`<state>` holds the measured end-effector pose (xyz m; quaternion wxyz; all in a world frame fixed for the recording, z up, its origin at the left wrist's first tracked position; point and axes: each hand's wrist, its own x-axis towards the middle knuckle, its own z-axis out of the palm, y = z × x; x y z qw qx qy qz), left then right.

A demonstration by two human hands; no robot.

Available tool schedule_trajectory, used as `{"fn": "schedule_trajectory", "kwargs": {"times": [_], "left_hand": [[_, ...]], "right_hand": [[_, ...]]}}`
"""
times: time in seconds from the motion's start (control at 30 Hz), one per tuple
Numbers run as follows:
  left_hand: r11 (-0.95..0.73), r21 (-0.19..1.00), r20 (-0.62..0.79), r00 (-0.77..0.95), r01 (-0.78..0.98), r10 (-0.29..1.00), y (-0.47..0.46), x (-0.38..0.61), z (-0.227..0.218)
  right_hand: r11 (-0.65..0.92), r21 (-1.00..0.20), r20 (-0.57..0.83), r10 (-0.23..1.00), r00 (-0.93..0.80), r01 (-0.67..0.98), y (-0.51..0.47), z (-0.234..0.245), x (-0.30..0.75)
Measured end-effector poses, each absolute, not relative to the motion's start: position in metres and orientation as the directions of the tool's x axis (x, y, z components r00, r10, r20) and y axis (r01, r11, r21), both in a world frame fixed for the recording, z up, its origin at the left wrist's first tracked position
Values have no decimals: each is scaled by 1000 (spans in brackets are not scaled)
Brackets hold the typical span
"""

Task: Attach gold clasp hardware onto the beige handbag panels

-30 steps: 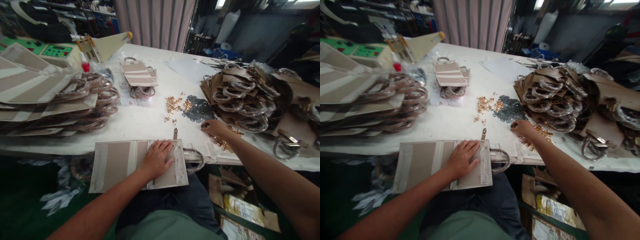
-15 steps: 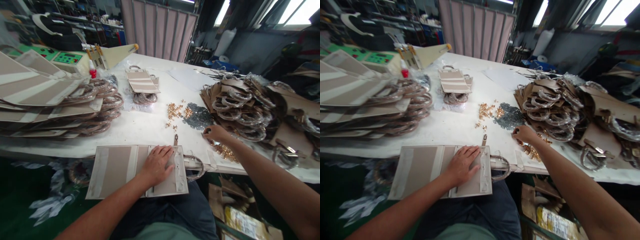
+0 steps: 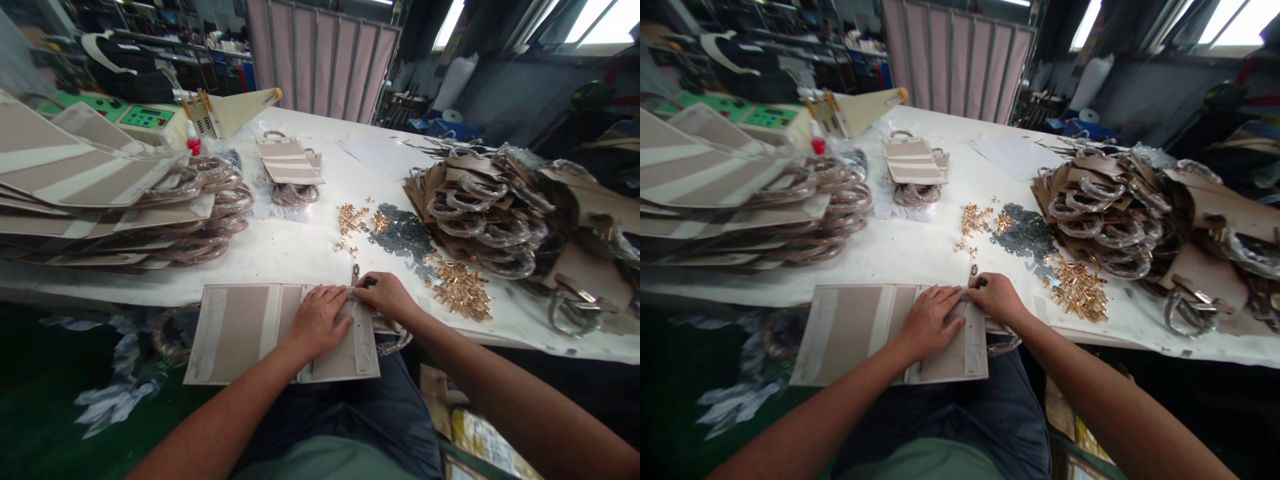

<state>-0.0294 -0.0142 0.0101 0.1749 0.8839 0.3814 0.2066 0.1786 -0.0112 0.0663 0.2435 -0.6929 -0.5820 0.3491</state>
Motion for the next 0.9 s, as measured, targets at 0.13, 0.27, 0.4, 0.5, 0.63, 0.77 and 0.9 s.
{"fn": "schedule_trajectory", "kwargs": {"times": [0.13,0.27,0.4,0.5,0.63,0.77,0.9], "left_hand": [[-624,497,252,587,604,769,-14,-27,12],[-609,527,275,560,592,782,-13,-23,15],[-588,576,315,510,568,800,-10,-17,16],[-583,601,349,476,547,807,-6,-13,14],[-593,608,388,454,528,802,0,-10,10],[-596,607,412,434,525,801,2,-10,7],[-590,625,411,428,511,805,2,-10,6]], "right_hand": [[-245,-724,-244,965,93,645,-14,61,185],[-282,-704,-283,953,107,652,-16,61,185],[-199,-608,-205,975,90,769,-14,61,181],[-119,-525,-136,989,54,843,-16,58,179],[-85,-510,-88,995,46,856,-18,52,178],[-163,-674,-195,980,39,720,-5,58,191],[-269,-593,-203,962,182,759,32,71,229]]}}
